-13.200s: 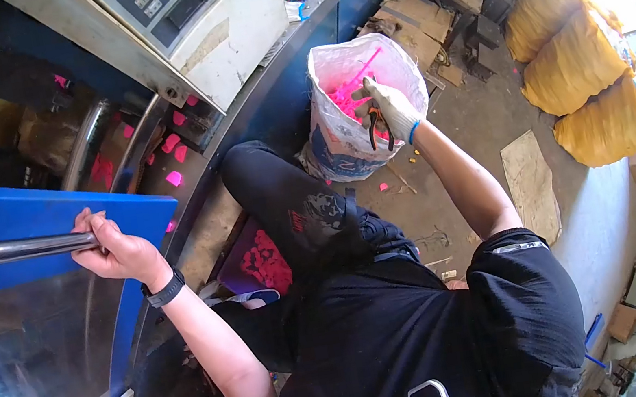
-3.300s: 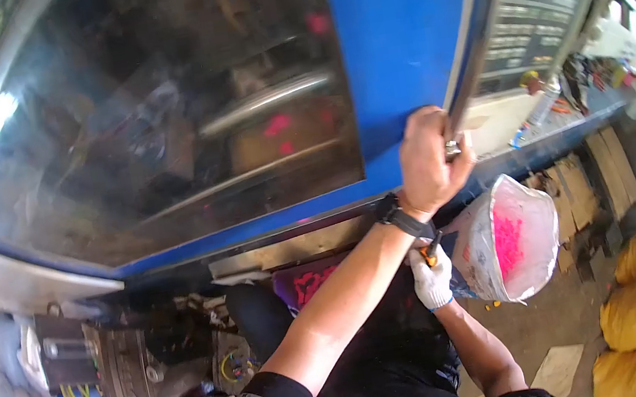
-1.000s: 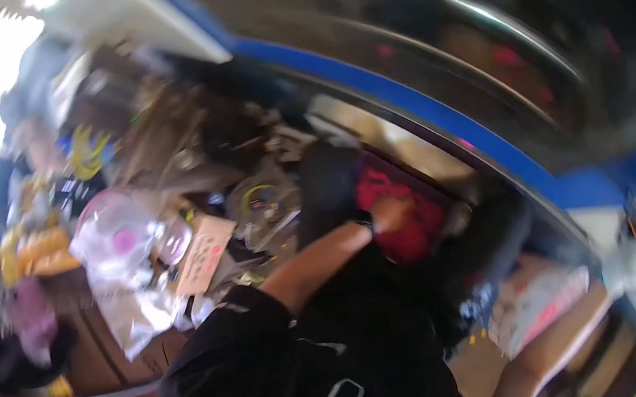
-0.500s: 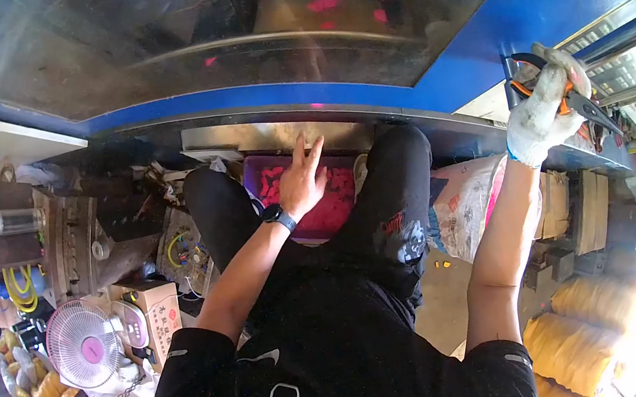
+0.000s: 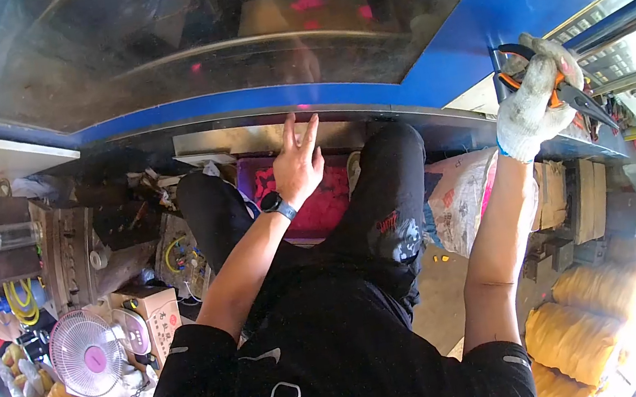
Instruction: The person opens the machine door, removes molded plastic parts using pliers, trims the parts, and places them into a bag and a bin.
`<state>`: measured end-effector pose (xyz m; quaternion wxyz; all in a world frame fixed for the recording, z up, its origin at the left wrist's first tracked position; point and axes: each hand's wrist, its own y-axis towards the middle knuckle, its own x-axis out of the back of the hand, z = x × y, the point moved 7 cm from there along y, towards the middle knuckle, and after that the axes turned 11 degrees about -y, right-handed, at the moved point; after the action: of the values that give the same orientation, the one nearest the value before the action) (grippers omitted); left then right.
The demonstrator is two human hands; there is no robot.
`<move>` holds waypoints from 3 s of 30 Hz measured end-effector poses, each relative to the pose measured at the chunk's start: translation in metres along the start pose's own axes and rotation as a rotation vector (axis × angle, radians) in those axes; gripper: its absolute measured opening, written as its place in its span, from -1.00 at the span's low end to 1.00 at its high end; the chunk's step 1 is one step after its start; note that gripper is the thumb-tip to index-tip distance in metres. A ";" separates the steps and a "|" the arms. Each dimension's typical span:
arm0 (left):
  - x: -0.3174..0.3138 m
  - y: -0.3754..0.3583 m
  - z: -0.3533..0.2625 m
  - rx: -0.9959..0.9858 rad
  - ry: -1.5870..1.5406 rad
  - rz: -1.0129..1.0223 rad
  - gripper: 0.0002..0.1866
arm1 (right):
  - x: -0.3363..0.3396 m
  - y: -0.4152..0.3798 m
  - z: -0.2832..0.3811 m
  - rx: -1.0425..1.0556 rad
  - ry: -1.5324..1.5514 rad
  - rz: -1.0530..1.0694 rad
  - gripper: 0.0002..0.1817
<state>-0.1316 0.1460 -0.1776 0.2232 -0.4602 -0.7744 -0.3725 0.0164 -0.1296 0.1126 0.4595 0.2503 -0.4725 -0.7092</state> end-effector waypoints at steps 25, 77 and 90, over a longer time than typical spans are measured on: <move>-0.017 0.024 0.014 0.002 0.077 0.065 0.00 | 0.007 -0.006 -0.020 0.068 -0.280 0.001 -0.82; -0.001 -0.074 0.066 0.309 -0.538 0.053 -0.44 | -0.048 -0.036 0.017 -0.323 0.412 0.181 -0.70; 0.123 -0.026 0.020 0.145 -0.467 -0.207 -0.33 | -0.126 -0.074 0.105 -0.493 0.944 0.430 -0.73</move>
<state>-0.2133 0.2205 -0.1151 0.0316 -0.4345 -0.8727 -0.2205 -0.0399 0.0382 0.0805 0.7995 0.3234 -0.0771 -0.5003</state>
